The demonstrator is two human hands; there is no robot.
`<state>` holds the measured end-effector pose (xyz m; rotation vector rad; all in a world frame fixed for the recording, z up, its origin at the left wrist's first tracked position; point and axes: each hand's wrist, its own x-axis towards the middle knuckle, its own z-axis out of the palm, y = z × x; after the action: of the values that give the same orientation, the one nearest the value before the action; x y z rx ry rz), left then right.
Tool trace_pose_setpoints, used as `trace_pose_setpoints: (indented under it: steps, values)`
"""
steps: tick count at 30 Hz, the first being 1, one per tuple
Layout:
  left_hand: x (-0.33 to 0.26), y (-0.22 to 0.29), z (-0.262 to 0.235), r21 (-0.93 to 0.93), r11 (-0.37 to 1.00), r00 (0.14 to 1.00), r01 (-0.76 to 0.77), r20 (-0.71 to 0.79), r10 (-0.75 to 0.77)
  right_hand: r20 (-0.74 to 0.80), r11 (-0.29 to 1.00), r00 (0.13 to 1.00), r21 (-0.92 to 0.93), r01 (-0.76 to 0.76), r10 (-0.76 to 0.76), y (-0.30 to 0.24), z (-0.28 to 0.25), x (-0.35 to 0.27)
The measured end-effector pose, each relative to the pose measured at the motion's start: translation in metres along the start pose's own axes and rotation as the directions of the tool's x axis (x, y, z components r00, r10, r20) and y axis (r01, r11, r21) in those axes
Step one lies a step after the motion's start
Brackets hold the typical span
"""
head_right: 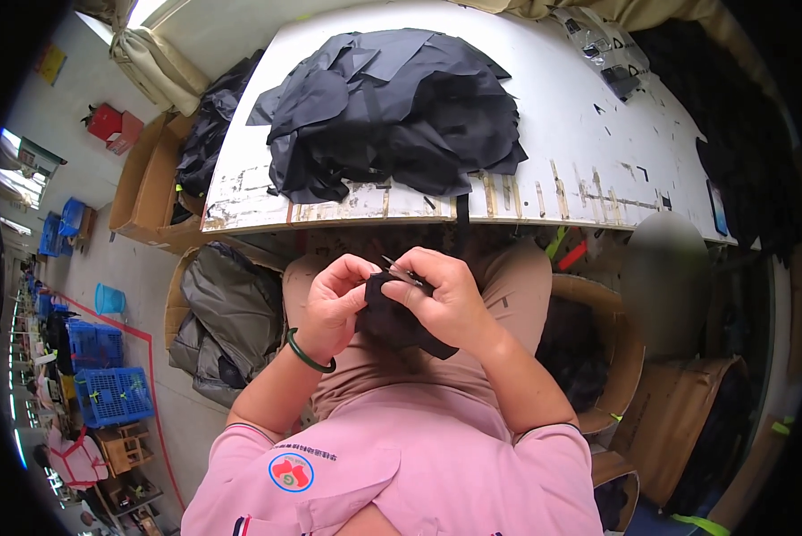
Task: Trimming and cutting black synthetic fabric pieces using snips in a manufacturing environment.
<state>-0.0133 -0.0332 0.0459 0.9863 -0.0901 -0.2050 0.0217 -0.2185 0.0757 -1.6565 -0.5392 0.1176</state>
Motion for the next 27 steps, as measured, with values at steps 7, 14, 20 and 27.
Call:
trace_pose_setpoints:
  steps: [7,14,20,27]
  values:
    - [-0.008,0.015,0.006,0.283,0.957,0.996,-0.056,0.083,0.034,0.015,0.991,0.993,-0.069,-0.118,0.12,-0.004,-0.002,0.001]
    - [-0.006,0.016,-0.001,0.452,0.891,0.998,-0.044,0.065,0.017,0.061,0.989,0.987,-0.012,-0.146,0.146,0.002,-0.005,0.003]
    - [-0.005,0.014,0.002,0.112,0.99,0.991,0.08,0.094,-0.091,0.162,0.9,0.959,0.337,-0.276,0.234,0.014,-0.01,0.008]
    - [-0.004,0.003,0.012,-0.028,0.998,0.998,-0.055,-0.022,0.055,0.137,0.844,0.956,0.449,-0.293,0.26,0.035,0.01,0.008]
